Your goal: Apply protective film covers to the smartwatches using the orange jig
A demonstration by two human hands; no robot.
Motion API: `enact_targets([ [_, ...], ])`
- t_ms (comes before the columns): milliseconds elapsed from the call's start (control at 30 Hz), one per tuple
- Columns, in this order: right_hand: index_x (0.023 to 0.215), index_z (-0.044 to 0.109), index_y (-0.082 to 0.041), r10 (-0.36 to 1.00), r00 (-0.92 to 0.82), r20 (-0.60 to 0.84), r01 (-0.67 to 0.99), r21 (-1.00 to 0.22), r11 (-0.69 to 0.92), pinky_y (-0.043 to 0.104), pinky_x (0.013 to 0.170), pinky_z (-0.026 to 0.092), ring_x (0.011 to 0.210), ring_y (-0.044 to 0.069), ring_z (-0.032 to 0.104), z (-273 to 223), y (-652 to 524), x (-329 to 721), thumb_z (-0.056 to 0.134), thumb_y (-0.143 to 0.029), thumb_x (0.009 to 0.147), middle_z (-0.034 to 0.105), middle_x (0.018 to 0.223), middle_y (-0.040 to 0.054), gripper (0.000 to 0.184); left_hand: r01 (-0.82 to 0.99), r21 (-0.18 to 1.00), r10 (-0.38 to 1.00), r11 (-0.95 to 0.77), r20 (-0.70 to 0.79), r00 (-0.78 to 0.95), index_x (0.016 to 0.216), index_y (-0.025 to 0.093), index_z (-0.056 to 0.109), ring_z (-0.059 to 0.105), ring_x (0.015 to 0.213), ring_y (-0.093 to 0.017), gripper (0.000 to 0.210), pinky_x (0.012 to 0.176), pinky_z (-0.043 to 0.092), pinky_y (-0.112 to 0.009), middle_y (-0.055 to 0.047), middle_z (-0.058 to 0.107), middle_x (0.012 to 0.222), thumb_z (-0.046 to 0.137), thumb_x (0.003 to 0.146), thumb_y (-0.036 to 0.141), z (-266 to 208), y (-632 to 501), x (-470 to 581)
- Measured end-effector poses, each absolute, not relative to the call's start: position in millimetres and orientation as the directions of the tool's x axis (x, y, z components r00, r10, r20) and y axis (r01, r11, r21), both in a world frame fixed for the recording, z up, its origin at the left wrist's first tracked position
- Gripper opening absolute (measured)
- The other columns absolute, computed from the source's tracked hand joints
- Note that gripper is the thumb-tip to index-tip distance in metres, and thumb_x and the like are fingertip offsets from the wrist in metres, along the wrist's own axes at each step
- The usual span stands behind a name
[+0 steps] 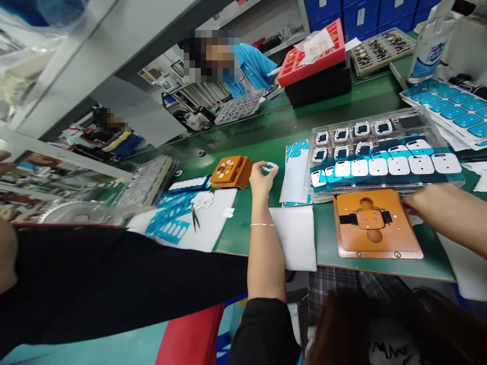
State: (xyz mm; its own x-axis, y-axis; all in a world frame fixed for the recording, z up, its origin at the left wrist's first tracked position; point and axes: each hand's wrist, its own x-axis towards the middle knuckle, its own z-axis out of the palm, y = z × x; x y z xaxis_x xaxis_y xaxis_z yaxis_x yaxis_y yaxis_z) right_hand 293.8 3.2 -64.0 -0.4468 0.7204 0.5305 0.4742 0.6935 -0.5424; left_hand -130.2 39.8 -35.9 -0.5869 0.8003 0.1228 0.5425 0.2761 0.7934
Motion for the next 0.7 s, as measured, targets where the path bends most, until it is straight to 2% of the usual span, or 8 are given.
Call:
enact_targets([
  [100,0.059,0.062,-0.022,0.65,-0.7,0.296,0.621,-0.196,0.759,0.023,0.037,0.014,0.034,0.011,0.043,-45.8,-8.3,287.5,0.048,0.003,0.066,0.057,0.048,0.0014,0.03,0.599,0.69,0.807,0.406,0.035,-0.589,0.11,0.014,0.059,0.063,0.12,-0.026,0.03,0.106,0.046,-0.04,-0.017,0.066,0.127,0.069,0.082,0.019,-47.9,42.6,-136.8],
  [167,0.062,0.064,-0.022,0.754,-0.64,0.15,0.753,-0.076,0.654,0.024,0.037,0.017,0.039,0.017,0.054,-22.6,-16.5,278.4,0.05,0.007,0.068,0.062,0.052,0.0035,0.033,0.641,0.62,0.815,0.452,0.005,-0.58,0.117,0.016,0.057,0.061,0.124,-0.026,0.038,0.107,0.044,-0.039,-0.016,0.063,0.133,0.07,0.082,0.023,-48.3,41.5,-137.2],
  [233,0.073,0.07,-0.021,0.848,-0.528,-0.05,0.848,0.028,0.529,0.027,0.041,0.027,0.054,0.025,0.067,3.4,-24.5,266.9,0.051,0.006,0.075,0.07,0.064,0.0067,0.033,0.68,0.548,0.815,0.487,-0.007,-0.579,0.119,0.018,0.058,0.059,0.127,-0.027,0.044,0.106,0.044,-0.037,-0.015,0.063,0.134,0.074,0.079,0.028,-43.7,39.0,-137.2],
  [300,0.096,0.074,-0.021,0.874,-0.423,-0.239,0.887,0.086,0.453,0.032,0.049,0.039,0.075,0.031,0.073,24.8,-29.9,257.1,0.049,0.003,0.082,0.076,0.085,0.0092,0.038,0.71,0.481,0.821,0.514,-0.037,-0.569,0.108,0.017,0.065,0.062,0.121,-0.029,0.037,0.102,0.047,-0.037,-0.013,0.069,0.122,0.077,0.076,0.032,-38.2,37.1,-137.3],
  [367,0.116,0.07,-0.022,0.87,-0.363,-0.333,0.899,0.119,0.421,0.035,0.055,0.045,0.089,0.031,0.073,36.1,-30.8,253.1,0.048,0.002,0.085,0.076,0.104,0.0101,0.045,0.74,0.435,0.84,0.513,-0.076,-0.538,0.094,0.018,0.07,0.067,0.111,-0.029,0.023,0.098,0.049,-0.035,-0.011,0.074,0.108,0.076,0.076,0.031,-35.5,37.2,-136.9],
  [467,0.123,0.068,-0.026,0.879,-0.351,-0.323,0.9,0.144,0.412,0.037,0.054,0.045,0.089,0.033,0.072,33.7,-25.7,259.9,0.048,-0.008,0.087,0.074,0.114,0.0081,0.045,0.78,0.398,0.862,0.483,-0.061,-0.502,0.107,0.019,0.071,0.062,0.12,-0.03,0.027,0.104,0.046,-0.037,-0.012,0.071,0.122,0.069,0.081,0.028,-38.5,40.4,-134.8],
  [567,0.109,0.072,-0.029,0.9,-0.39,-0.196,0.899,0.128,0.418,0.038,0.049,0.04,0.075,0.033,0.071,22.0,-19.2,273.2,0.046,-0.029,0.089,0.077,0.1,0.0065,0.033,0.8,0.38,0.863,0.465,0.008,-0.505,0.127,0.016,0.063,0.049,0.136,-0.038,0.044,0.11,0.04,-0.048,-0.017,0.056,0.145,0.064,0.084,0.026,-45.0,42.3,-131.3],
  [700,0.092,0.072,-0.028,0.907,-0.421,-0.023,0.902,0.093,0.422,0.036,0.048,0.034,0.065,0.031,0.067,19.3,-16.2,280.2,0.037,-0.044,0.087,0.076,0.088,0.0063,0.039,0.836,0.409,0.883,0.367,0.13,-0.451,0.121,0.013,0.066,0.056,0.128,-0.037,0.037,0.105,0.044,-0.049,-0.021,0.059,0.14,0.058,0.086,0.023,-45.3,41.0,-120.5],
])
